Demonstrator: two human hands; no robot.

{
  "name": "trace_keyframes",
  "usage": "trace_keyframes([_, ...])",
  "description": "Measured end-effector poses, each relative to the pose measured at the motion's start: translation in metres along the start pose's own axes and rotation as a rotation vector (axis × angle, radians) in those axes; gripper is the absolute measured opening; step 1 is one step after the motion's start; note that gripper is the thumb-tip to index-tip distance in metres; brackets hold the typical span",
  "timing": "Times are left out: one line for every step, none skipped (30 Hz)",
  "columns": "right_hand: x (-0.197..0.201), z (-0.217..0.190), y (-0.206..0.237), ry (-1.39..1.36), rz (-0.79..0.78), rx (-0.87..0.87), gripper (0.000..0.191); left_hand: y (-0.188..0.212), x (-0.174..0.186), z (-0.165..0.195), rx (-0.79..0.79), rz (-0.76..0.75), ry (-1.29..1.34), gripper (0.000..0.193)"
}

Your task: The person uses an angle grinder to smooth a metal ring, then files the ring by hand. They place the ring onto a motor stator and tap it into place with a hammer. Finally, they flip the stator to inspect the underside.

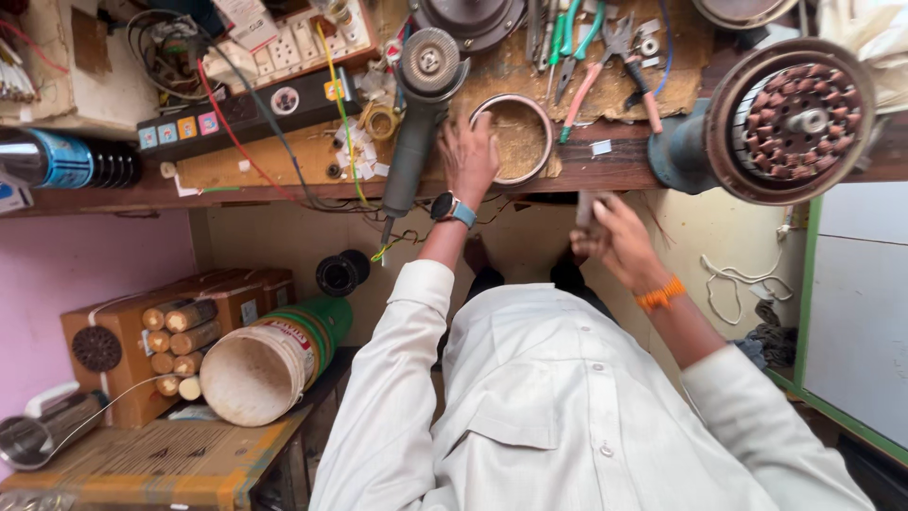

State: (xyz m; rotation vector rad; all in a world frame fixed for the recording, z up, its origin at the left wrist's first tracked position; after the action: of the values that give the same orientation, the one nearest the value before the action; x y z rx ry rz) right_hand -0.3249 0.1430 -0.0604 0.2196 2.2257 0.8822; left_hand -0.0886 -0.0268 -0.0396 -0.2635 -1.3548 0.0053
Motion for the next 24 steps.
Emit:
trace_keyframes([0.01,-0.002,0.017,-0.01,0.002,-0.009,0.029,-0.004,0.003,0.001,0.018,0.044,-0.019,0.049])
trace_keyframes([0.02,-0.005,0.03,-0.023,0.008,-0.014,0.031,-0.006,-0.003,-0.002,0.094,-0.03,0.053,0.049])
trace_keyframes([0.034,-0.011,0.04,-0.035,0.056,0.017,0.029,-0.005,-0.012,-0.002,0.159,-0.108,0.125,0.049])
trace_keyframes([0.048,-0.015,0.048,-0.053,0.105,0.048,0.028,-0.004,-0.02,-0.001,0.22,-0.19,0.194,0.049])
trace_keyframes([0.063,-0.018,0.054,-0.074,0.152,0.077,0.027,-0.004,-0.016,0.003,0.221,-0.11,0.103,0.052])
trace_keyframes([0.076,-0.02,0.058,-0.099,0.176,0.098,0.026,-0.005,-0.01,0.006,0.222,-0.028,0.009,0.055])
trace_keyframes([0.089,-0.02,0.062,-0.123,0.197,0.114,0.026,-0.005,-0.003,0.008,0.226,0.056,-0.086,0.058])
trace_keyframes([0.101,-0.019,0.064,-0.142,0.214,0.129,0.025,-0.003,-0.008,0.003,0.31,-0.031,0.039,0.053])
trace_keyframes([0.113,-0.016,0.066,-0.152,0.224,0.135,0.024,-0.003,-0.012,-0.001,0.392,-0.116,0.166,0.048])
trace_keyframes([0.124,-0.011,0.07,-0.164,0.238,0.14,0.024,-0.001,-0.016,-0.004,0.472,-0.207,0.292,0.043])
trace_keyframes([0.134,-0.005,0.073,-0.173,0.253,0.142,0.023,-0.005,-0.007,-0.001,0.414,-0.151,0.383,0.042])
trace_keyframes([0.14,0.001,0.076,-0.18,0.226,0.159,0.024,-0.008,0.004,0.001,0.358,-0.098,0.475,0.041])
trace_keyframes([0.145,0.007,0.079,-0.186,0.197,0.175,0.026,-0.01,0.015,0.006,0.302,-0.046,0.566,0.041])
trace_keyframes([0.148,0.012,0.081,-0.191,0.169,0.186,0.027,-0.011,0.025,0.014,0.244,-0.022,0.606,0.043])
trace_keyframes([0.156,0.017,0.083,-0.143,0.224,0.198,0.029,-0.011,0.034,0.021,0.19,0.001,0.643,0.047])
trace_keyframes([0.162,0.02,0.085,-0.096,0.278,0.208,0.031,-0.012,0.043,0.028,0.136,0.024,0.678,0.05])
trace_keyframes([0.168,0.022,0.085,-0.048,0.326,0.218,0.033,-0.013,0.05,0.033,0.124,0.042,0.681,0.053])
trace_keyframes([0.169,0.023,0.085,-0.024,0.331,0.225,0.032,-0.014,0.055,0.038,0.112,0.059,0.683,0.056])
trace_keyframes([0.17,0.023,0.083,0.0,0.336,0.227,0.032,-0.013,0.059,0.043,0.103,0.073,0.681,0.059])
trace_keyframes([0.171,0.023,0.081,0.027,0.337,0.225,0.032,-0.011,0.06,0.046,0.103,0.056,0.668,0.061])
trace_keyframes([0.168,0.022,0.078,0.077,0.315,0.201,0.032,-0.011,0.058,0.047,0.108,0.042,0.653,0.062])
trace_keyframes([0.164,0.021,0.074,0.127,0.288,0.172,0.032,-0.007,0.056,0.046,0.119,0.027,0.634,0.063])
trace_keyframes([0.159,0.02,0.071,0.175,0.255,0.147,0.032,-0.003,0.054,0.044,0.112,0.025,0.594,0.061])
trace_keyframes([0.152,0.015,0.068,0.23,0.23,0.174,0.03,0.0,0.051,0.041,0.097,0.024,0.554,0.059])
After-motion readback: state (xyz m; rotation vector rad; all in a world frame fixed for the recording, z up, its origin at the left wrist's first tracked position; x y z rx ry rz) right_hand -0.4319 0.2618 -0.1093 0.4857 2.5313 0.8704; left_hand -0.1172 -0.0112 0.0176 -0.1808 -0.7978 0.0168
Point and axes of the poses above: each hand's wrist, its own y-axis away from the middle knuckle, its own x-axis out of the back of the hand, z = x × y, the point moved 7 cm from there along -y, towards the middle knuckle, and after that the axes turned 12 degrees about -y, right-handed, at the moved point
